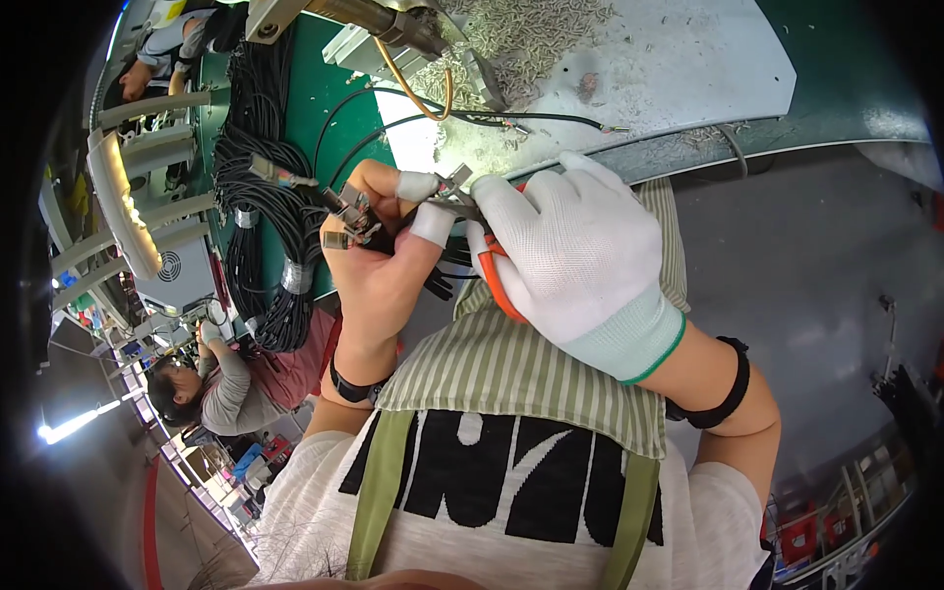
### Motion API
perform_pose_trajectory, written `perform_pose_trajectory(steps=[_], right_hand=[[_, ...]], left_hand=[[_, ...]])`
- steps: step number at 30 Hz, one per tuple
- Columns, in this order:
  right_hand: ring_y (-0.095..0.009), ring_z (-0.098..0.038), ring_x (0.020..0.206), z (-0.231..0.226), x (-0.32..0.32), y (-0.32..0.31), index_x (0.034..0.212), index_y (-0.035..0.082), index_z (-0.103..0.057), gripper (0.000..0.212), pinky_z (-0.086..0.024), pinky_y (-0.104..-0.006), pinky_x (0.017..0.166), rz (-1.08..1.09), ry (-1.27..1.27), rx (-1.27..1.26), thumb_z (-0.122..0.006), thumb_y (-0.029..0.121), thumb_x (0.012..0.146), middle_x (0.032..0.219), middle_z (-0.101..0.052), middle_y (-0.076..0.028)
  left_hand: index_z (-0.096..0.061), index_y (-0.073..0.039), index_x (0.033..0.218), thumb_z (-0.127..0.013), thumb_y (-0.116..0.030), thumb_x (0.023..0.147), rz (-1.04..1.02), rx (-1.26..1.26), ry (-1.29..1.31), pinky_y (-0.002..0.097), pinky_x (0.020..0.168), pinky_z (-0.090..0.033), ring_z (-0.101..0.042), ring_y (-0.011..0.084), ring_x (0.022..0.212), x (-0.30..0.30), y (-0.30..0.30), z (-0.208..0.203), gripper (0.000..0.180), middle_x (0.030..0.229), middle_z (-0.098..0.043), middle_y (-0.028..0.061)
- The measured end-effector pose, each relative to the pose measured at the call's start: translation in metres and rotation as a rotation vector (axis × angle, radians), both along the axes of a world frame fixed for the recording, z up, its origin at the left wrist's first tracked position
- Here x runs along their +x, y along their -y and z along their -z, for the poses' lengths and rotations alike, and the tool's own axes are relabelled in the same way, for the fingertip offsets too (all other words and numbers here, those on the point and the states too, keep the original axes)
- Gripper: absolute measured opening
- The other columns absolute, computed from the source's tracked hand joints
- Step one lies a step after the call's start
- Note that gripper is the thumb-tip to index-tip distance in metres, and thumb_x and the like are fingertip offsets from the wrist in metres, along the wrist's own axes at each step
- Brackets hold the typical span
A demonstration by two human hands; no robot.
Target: The person processes a bundle of cables by picking up a cable, trimming the wire ends with shears, and inserting the cable into a soldering machine. After the machine cycles, the person removes the cable and places it onto a growing pile on the workbench.
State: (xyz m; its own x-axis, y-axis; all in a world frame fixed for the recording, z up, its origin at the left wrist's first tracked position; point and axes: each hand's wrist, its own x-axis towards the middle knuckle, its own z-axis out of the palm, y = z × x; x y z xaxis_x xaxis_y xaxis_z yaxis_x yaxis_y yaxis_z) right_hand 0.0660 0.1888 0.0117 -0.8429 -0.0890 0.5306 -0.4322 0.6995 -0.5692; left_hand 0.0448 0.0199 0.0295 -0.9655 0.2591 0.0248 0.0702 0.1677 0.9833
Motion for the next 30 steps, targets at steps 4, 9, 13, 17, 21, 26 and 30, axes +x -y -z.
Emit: perform_pose_trajectory(steps=[4,9,13,17,21,26,30], right_hand=[[-0.024,-0.051,0.048,0.004,0.003,-0.001,0.085,0.004,-0.062,0.013,-0.041,-0.031,0.048,-0.141,0.11,-0.078,-0.068,0.009,0.074,0.059,-0.053,-0.009],[-0.014,-0.05,0.046,0.011,0.008,-0.001,0.086,0.003,-0.062,0.011,-0.039,-0.0269,0.046,-0.44,0.862,-0.683,-0.062,0.014,0.083,0.057,-0.053,-0.003],[-0.006,-0.048,0.047,0.025,0.005,-0.011,0.085,0.002,-0.061,0.016,-0.038,-0.0225,0.045,-0.313,0.569,-0.448,-0.058,0.018,0.087,0.057,-0.052,0.001],[-0.005,-0.048,0.046,0.003,-0.023,-0.033,0.082,0.002,-0.059,0.02,-0.037,-0.02,0.042,-0.149,0.822,-0.635,-0.057,0.02,0.089,0.057,-0.052,0.001],[-0.007,-0.047,0.042,0.013,-0.074,-0.038,0.078,0.001,-0.057,0.024,-0.036,-0.0205,0.04,-0.244,0.823,-0.643,-0.057,0.022,0.09,0.055,-0.051,-0.001],[-0.007,-0.047,0.041,0.038,-0.118,-0.03,0.074,0.001,-0.054,0.029,-0.036,-0.0212,0.039,-0.508,0.293,-0.359,-0.058,0.026,0.089,0.053,-0.052,-0.002],[-0.008,-0.05,0.044,0.024,-0.119,-0.034,0.075,0.0,-0.056,0.029,-0.038,-0.0215,0.04,-0.348,1.025,-0.686,-0.059,0.027,0.087,0.054,-0.053,-0.003]], left_hand=[[-0.053,0.003,0.089,-0.061,0.009,0.077,-0.006,0.052,0.149,0.016,0.058,-0.038,-0.051,0.0019,0.066,-0.003,0.001,-0.001,0.016,0.074,-0.059,0.0021],[-0.055,0.001,0.087,-0.06,0.007,0.079,0.024,0.194,0.467,0.017,0.054,-0.039,-0.051,0.0031,0.062,-0.008,0.01,0.007,0.011,0.072,-0.059,0.0018],[-0.056,-0.001,0.084,-0.06,0.002,0.082,0.015,0.155,0.557,0.0177,0.048,-0.035,-0.046,0.0033,0.055,-0.023,0.032,0.023,0.005,0.067,-0.055,-0.0005],[-0.057,-0.002,0.083,-0.061,-0.004,0.083,-0.049,0.29,0.698,0.0184,0.043,-0.029,-0.039,0.0034,0.048,-0.055,0.036,0.03,0.004,0.063,-0.049,-0.0027],[-0.058,-0.002,0.083,-0.062,-0.008,0.084,-0.007,0.28,0.57,0.0189,0.041,-0.025,-0.035,0.0034,0.045,-0.088,0.012,0.037,0.007,0.06,-0.047,-0.0035],[-0.059,-0.002,0.082,-0.064,-0.008,0.082,0.058,0.085,0.443,0.0196,0.041,-0.028,-0.04,0.0036,0.046,-0.107,0.014,0.045,0.007,0.062,-0.051,-0.0022],[-0.061,-0.002,0.079,-0.065,-0.008,0.081,0.075,-0.022,0.408,0.02,0.043,-0.033,-0.045,0.004,0.051,-0.111,0.01,0.042,0.007,0.064,-0.054,-0.0018]])
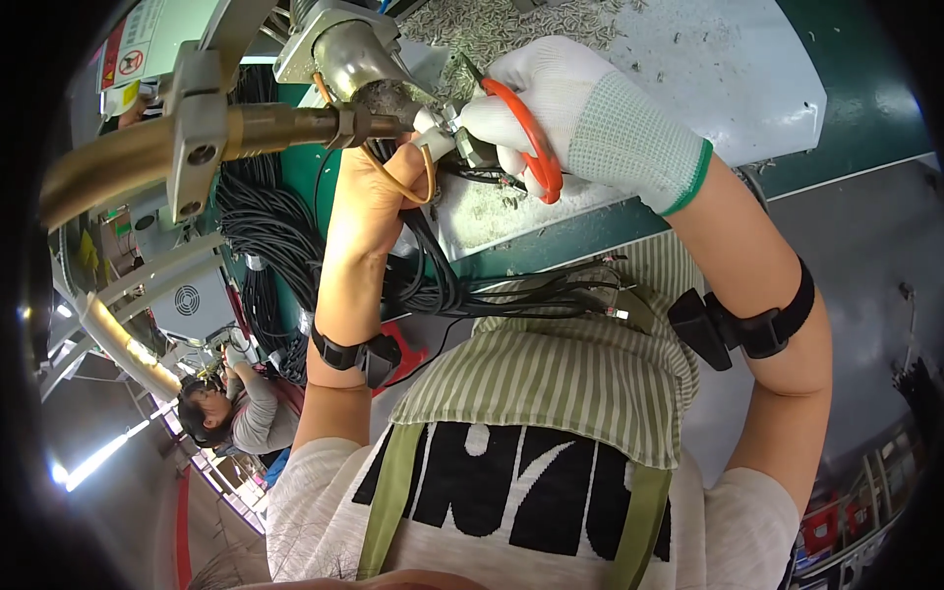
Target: The person processes a bundle of cables by picking up a cable, trimming the wire ends with shears, and inserting the cable into a soldering machine. After the machine cycles, the person removes the cable and places it onto a growing pile on the workbench.
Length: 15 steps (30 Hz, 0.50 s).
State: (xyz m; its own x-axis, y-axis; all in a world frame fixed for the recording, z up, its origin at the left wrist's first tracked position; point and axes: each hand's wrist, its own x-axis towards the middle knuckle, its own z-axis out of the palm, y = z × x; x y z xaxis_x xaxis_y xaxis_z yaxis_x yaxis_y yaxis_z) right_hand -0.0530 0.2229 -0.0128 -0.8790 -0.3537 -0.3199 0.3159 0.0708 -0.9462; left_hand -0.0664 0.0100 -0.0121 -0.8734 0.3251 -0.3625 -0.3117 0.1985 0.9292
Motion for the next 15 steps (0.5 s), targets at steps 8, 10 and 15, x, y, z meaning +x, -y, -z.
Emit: perform_pose_trajectory(steps=[8,10,15], right_hand=[[-0.01,-0.054,0.049,0.011,-0.007,0.003,0.075,-0.001,-0.059,0.03,-0.042,-0.023,0.045,-0.063,-0.128,-0.027,-0.06,0.027,0.085,0.055,-0.056,-0.005],[-0.01,-0.054,0.049,0.008,-0.009,0.003,0.074,-0.001,-0.059,0.03,-0.042,-0.0232,0.045,-0.06,-0.094,-0.025,-0.06,0.027,0.085,0.055,-0.056,-0.005],[-0.012,-0.056,0.049,0.001,-0.009,0.002,0.074,-0.002,-0.059,0.03,-0.042,-0.024,0.046,-0.063,-0.003,-0.03,-0.06,0.027,0.083,0.056,-0.058,-0.007]], left_hand=[[-0.062,0.001,0.081,-0.066,-0.007,0.08,-0.057,-0.05,-0.044,0.0211,0.051,-0.039,-0.049,0.0041,0.058,0.003,-0.006,-0.008,0.009,0.065,-0.056,-0.0033],[-0.063,0.001,0.082,-0.067,-0.007,0.079,-0.032,-0.065,-0.053,0.0213,0.052,-0.04,-0.049,0.0041,0.059,0.001,-0.003,-0.008,0.01,0.065,-0.056,-0.0035],[-0.062,0.002,0.09,-0.07,-0.01,0.079,-0.039,-0.155,0.008,0.0248,0.058,-0.044,-0.053,0.007,0.067,0.007,-0.002,-0.008,0.018,0.077,-0.06,0.0002]])
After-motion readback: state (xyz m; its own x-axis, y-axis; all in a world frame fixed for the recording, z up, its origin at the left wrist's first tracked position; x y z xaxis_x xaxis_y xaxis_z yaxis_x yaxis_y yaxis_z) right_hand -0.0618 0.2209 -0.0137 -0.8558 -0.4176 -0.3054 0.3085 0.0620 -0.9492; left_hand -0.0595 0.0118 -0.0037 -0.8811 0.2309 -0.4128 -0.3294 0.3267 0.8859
